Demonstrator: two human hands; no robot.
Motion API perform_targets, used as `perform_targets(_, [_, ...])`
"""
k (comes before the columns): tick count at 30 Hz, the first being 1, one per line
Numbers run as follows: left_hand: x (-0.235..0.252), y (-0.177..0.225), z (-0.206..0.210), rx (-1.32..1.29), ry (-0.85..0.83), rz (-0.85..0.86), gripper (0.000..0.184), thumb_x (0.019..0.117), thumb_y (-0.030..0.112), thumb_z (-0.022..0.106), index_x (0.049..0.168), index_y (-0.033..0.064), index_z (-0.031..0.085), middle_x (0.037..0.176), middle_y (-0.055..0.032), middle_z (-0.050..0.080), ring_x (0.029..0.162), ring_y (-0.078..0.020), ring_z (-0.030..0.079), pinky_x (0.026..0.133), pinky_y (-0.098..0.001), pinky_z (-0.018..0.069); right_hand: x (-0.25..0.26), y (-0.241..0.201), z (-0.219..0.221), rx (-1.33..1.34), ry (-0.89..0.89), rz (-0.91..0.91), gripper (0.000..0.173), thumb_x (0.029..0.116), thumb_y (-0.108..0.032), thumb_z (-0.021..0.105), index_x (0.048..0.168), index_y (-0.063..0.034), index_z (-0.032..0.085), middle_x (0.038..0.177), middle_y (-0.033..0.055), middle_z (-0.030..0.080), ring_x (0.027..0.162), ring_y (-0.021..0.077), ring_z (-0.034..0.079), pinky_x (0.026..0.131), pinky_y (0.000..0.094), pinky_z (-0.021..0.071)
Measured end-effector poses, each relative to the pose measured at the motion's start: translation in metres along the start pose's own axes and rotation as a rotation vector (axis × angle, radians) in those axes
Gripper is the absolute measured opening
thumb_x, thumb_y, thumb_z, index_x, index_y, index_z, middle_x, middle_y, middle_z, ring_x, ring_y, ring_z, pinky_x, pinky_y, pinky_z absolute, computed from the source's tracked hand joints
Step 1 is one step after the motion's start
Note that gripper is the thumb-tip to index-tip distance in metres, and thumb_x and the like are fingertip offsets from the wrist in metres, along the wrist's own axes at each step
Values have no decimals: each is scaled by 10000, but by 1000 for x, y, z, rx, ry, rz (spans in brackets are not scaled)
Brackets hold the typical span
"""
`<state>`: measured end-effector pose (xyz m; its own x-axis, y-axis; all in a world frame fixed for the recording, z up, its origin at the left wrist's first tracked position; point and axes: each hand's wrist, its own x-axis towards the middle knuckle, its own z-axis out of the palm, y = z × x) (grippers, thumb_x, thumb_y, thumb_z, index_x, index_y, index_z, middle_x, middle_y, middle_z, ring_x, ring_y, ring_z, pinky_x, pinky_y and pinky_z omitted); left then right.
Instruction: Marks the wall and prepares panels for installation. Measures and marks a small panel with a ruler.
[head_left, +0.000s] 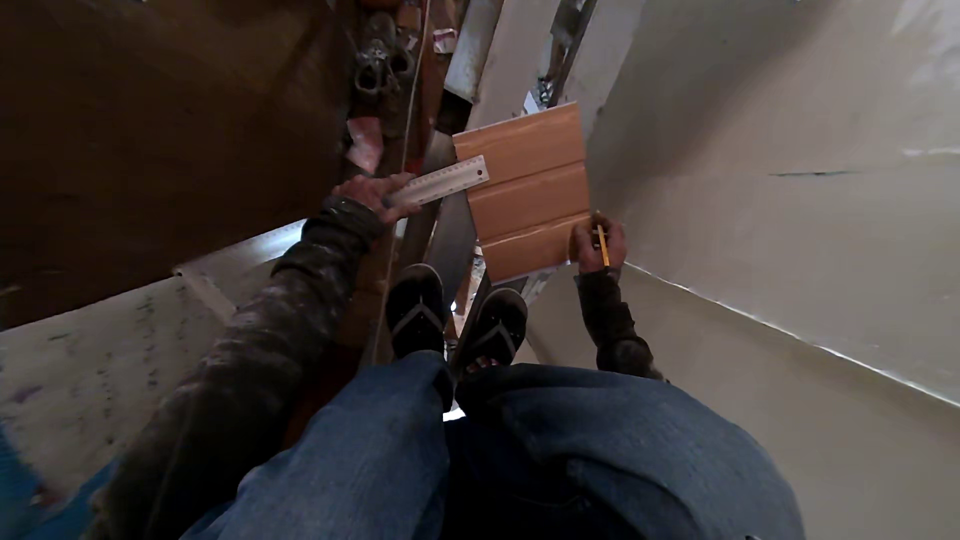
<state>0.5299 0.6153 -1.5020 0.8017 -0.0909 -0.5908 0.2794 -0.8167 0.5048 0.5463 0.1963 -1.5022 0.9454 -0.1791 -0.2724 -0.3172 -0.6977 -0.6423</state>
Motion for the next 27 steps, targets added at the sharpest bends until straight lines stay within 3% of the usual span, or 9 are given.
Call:
perform_targets(3, [0,1,1,12,12,-19,570,947,529,677,1474,346,558,1179,-253,711,1070,-510,672,888,-751,466,0,6,1,14,8,-37,473,941,-271,728,1319,-3,630,1230,214,652,1001,256,683,877,397,586])
perform_targets(7, [0,2,-2,25,3,6,572,958,514,672,1480,310,557,1158,-273,711,1049,-528,676,870,-751,474,0,7,2,20,1,-22,486,940,-277,731,1332,-10,624,1261,211,650,1042,260,684,902,395,582])
perform_targets(27, [5,-2,-1,19,-32,12,562,956,531,667,1471,336,557,1232,-231,700,1117,-493,664,917,-737,468,0,0,2,19,-3,28,477,945,-260,729,1343,-19,620,1277,205,642,1049,258,680,912,399,579])
